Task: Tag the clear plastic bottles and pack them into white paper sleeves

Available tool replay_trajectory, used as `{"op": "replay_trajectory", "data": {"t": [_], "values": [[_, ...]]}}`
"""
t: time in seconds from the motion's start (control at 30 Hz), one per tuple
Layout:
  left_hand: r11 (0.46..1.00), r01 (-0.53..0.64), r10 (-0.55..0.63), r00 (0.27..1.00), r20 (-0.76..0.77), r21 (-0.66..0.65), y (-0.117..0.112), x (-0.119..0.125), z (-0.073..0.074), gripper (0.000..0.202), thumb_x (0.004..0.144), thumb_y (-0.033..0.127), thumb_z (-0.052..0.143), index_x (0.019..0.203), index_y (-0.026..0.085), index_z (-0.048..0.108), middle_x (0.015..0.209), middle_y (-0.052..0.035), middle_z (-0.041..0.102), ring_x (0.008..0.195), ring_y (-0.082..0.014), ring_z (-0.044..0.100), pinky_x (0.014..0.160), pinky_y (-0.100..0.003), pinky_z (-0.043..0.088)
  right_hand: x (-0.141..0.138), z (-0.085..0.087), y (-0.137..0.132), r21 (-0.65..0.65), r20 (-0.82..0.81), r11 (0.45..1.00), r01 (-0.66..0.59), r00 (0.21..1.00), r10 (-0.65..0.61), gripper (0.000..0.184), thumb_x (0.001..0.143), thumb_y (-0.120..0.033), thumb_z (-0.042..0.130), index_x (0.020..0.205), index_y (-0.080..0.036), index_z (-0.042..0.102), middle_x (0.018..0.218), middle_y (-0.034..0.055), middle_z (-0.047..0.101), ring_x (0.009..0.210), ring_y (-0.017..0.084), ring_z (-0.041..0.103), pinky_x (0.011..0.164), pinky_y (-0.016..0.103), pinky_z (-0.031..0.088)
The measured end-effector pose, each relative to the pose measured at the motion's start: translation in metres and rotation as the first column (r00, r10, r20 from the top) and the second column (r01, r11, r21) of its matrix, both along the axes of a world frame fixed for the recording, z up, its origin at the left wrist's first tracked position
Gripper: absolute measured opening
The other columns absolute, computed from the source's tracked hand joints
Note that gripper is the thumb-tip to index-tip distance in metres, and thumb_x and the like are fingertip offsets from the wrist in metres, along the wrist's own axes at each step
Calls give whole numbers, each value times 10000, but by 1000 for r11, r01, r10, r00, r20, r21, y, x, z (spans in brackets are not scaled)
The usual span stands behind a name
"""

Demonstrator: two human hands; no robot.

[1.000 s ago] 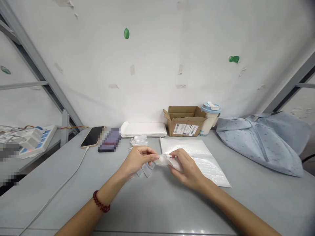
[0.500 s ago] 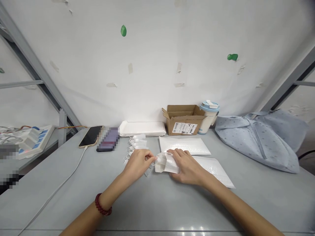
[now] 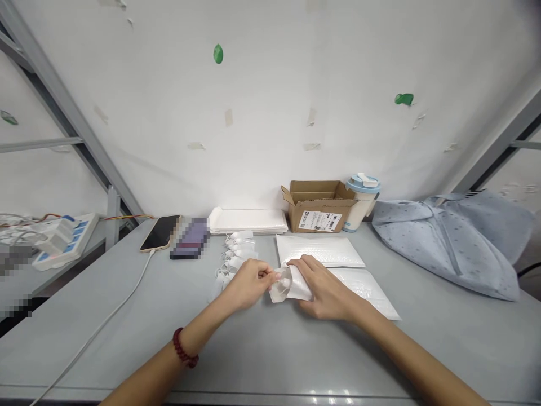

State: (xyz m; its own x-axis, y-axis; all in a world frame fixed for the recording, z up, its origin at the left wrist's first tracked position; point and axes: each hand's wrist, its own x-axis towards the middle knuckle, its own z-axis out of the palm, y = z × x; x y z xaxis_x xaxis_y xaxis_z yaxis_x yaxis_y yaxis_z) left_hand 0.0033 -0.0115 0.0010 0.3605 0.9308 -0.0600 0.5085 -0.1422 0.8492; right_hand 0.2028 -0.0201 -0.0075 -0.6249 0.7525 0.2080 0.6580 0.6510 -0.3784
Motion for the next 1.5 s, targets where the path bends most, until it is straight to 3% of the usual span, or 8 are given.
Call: {"op": "replay_trajectory", "data": {"t": [0.13,0.3,0.67,0.83,0.93,1.07,1.27,1.5], "values": [[981,-40,37,999,23,189,-9,9,-2,248,784,294,535,590,149,587,558,11,552,539,-114,455,524,-227,324,-3,2,-5,62,-33,998,-3,999,6,602,573,-134,516,1166,-145,413,971,93,455,903,242,407,770,376,392],[869,157,-136,988,-78,470,-16,12,-3,253,846,166,460,685,161,656,649,-15,611,618,-121,523,597,-231,359,-2,0,-5,125,-61,992,32,998,-25,577,565,-126,500,1136,-156,420,946,84,457,877,239,405,735,367,380],[759,453,-414,890,-189,467,-26,12,9,350,868,89,334,664,180,604,674,-27,598,659,-141,492,655,-255,386,-4,-1,-6,194,-63,981,20,998,-8,563,597,-126,490,1153,-167,414,958,94,474,876,251,424,716,358,363],[826,92,-115,993,6,556,-20,5,13,151,846,214,498,862,194,647,757,-30,642,666,-139,513,625,-249,402,-2,1,-4,212,-92,977,37,996,-18,570,595,-122,494,1156,-168,404,941,89,469,867,249,427,710,357,366],[890,-100,67,994,89,445,-14,1,14,298,737,282,637,1023,206,599,969,-55,634,809,-172,541,647,-254,426,-1,3,-4,249,-127,968,38,992,-6,566,601,-126,503,1156,-165,397,940,88,463,855,243,426,703,354,369],[996,40,-50,990,132,80,-15,6,12,379,680,294,658,1039,194,594,976,-34,634,855,-187,556,656,-242,428,-3,4,-8,286,-154,958,-21,986,68,570,616,-132,506,1172,-166,386,963,90,467,858,237,424,720,358,369],[999,14,-4,973,229,-43,-24,22,4,35,611,149,575,645,144,570,632,32,537,621,-122,468,528,-213,332,-12,3,-20,284,-85,946,-156,979,187,640,583,-166,488,1213,-166,379,958,94,474,856,247,437,721,383,382],[979,-176,203,903,378,-105,-13,12,4,254,622,213,590,507,171,367,488,72,335,477,-63,323,447,-201,255,-13,-9,-15,621,-80,783,44,997,8,648,721,-129,486,1335,-157,279,1246,195,431,1179,337,374,894,504,339]]}}
